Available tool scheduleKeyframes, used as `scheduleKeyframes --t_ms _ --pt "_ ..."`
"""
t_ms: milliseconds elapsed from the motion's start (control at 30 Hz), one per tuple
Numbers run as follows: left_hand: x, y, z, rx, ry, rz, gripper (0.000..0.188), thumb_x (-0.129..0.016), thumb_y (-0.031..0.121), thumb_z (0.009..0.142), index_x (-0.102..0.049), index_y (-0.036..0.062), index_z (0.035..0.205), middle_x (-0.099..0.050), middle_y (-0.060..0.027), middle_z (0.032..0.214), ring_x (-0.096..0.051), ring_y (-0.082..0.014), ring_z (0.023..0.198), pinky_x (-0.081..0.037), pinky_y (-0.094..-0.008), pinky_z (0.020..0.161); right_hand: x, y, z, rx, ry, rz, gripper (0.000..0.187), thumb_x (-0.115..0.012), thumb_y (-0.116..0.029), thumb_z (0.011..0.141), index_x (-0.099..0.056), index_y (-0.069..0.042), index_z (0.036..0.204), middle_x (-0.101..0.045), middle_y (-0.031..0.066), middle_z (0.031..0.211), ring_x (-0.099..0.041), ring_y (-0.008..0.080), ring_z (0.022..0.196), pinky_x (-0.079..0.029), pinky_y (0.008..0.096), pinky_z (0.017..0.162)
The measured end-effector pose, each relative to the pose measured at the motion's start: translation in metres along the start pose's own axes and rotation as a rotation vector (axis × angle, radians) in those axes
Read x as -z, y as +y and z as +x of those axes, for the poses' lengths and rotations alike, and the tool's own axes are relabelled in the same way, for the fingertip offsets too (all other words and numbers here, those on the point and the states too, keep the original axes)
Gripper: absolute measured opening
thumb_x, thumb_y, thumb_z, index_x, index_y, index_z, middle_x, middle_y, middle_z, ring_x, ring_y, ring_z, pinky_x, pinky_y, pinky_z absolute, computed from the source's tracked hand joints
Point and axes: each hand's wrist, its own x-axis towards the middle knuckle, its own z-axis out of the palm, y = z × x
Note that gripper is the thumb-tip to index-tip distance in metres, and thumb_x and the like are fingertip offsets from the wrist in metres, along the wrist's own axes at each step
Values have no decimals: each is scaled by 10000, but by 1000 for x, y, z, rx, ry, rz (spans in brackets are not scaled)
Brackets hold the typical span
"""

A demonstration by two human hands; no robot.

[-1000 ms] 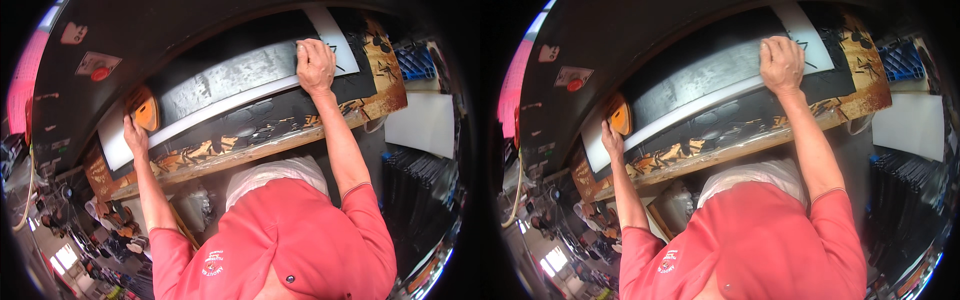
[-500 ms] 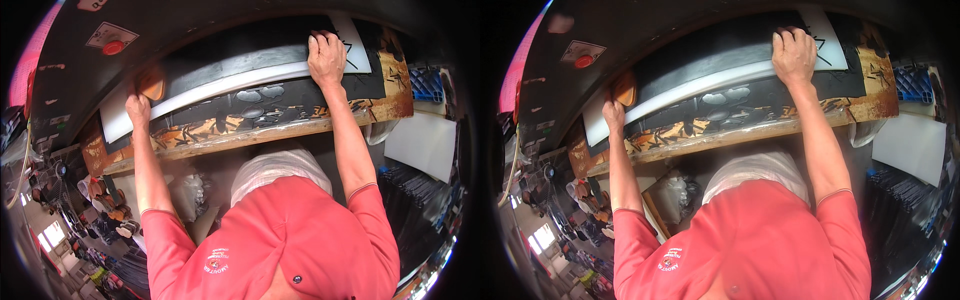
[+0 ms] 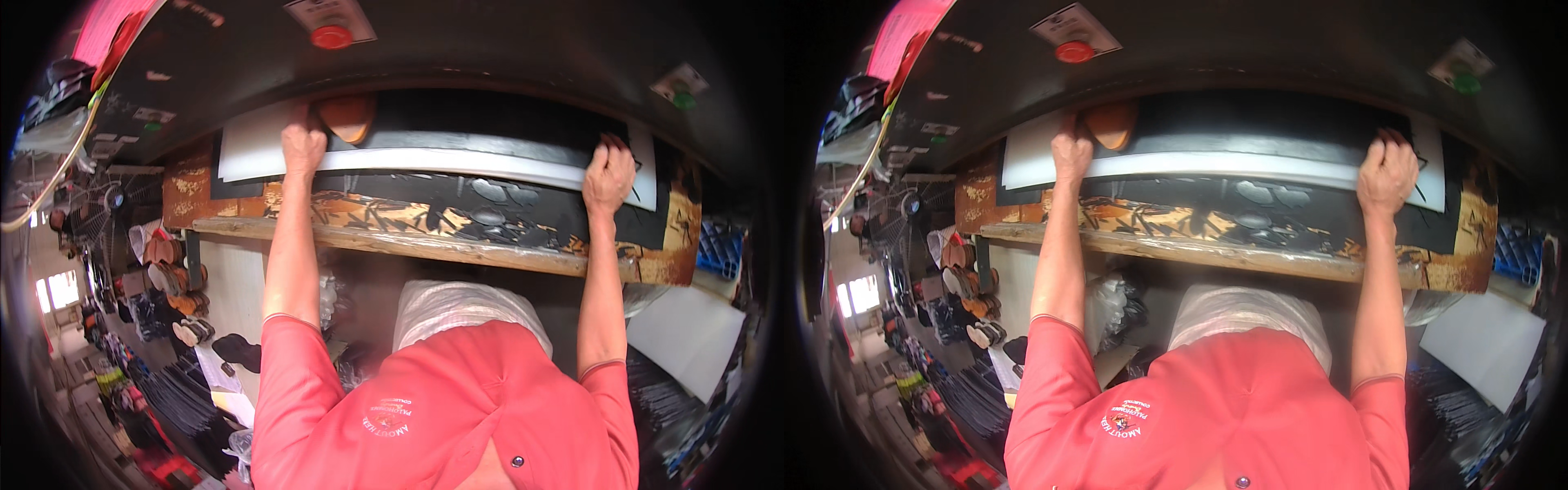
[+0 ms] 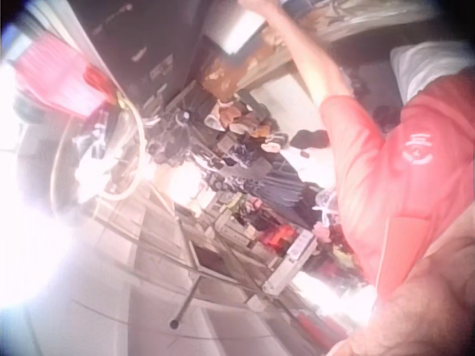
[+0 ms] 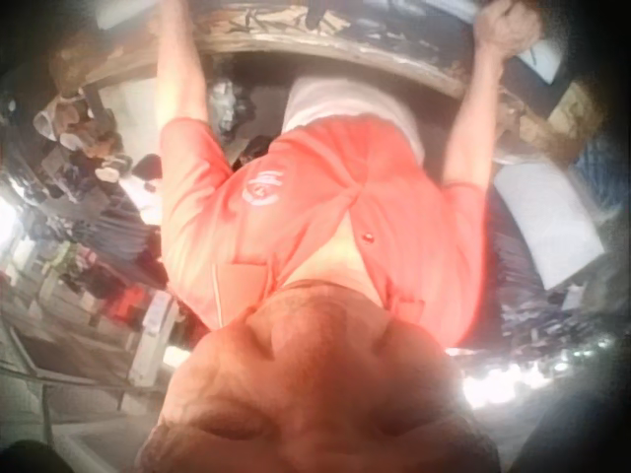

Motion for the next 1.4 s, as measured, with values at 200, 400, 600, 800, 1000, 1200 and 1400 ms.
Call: scheduleKeyframes --t_ms 200,400,600,800,1000,1200,1400 --pt "26 10 7 38 9 -136 394 -573 -2 991 -651 -7 1377 -686 -318 1290 -668 -505 1152 -543 -502 1001 8 -41 12 -110 -99 118 227 -588 -156 1085 -758 -35 1174 -733 130 1223 -669 329 1145 -507 430 1023" --pt "60 16 -39 -94 74 -267 400 -616 7 1029 -659 -18 1425 -679 -231 1436 -593 -409 1418 -460 -475 1202 23 -124 -13 -109 -173 156 231 -712 -85 1012 -724 -2 1227 -690 162 1291 -640 346 1232 -481 446 1111" --pt "53 -12 -45 -199 24 -80 397 -675 16 988 -681 -21 1383 -667 -237 1456 -586 -454 1410 -439 -564 1192 -6 -271 15 97 -515 573 607 -878 -200 869 -656 8 1393 -634 204 1473 -606 377 1365 -488 475 1149" --pt "56 -23 -45 -149 -25 -127 448 -686 22 973 -652 -12 1418 -644 -243 1483 -563 -478 1426 -428 -596 1187 -74 -375 24 306 -512 594 658 -905 -290 818 -694 -37 1387 -677 190 1421 -661 370 1213 -498 455 1038" --pt "54 -33 -37 -138 -27 -135 473 -665 8 973 -626 -25 1444 -630 -255 1496 -547 -480 1442 -412 -603 1196 -90 -392 23 240 -506 527 653 -910 -388 791 -745 -104 1355 -723 113 1392 -670 295 1165 -481 423 1023" --pt "47 -33 -49 -127 -27 -147 434 -652 12 984 -651 -40 1415 -633 -258 1491 -544 -476 1445 -401 -601 1208 -91 -407 13 227 -458 382 628 -911 -443 777 -780 -152 1318 -772 61 1300 -669 275 1070 -481 415 987" --pt "62 -6 -33 -128 -59 -173 408 -645 0 985 -664 -39 1391 -637 -255 1482 -545 -470 1442 -398 -577 1219 -83 -383 33 250 -446 596 547 -877 -331 861 -752 -70 1325 -749 173 1319 -702 376 1164 -529 480 1048"
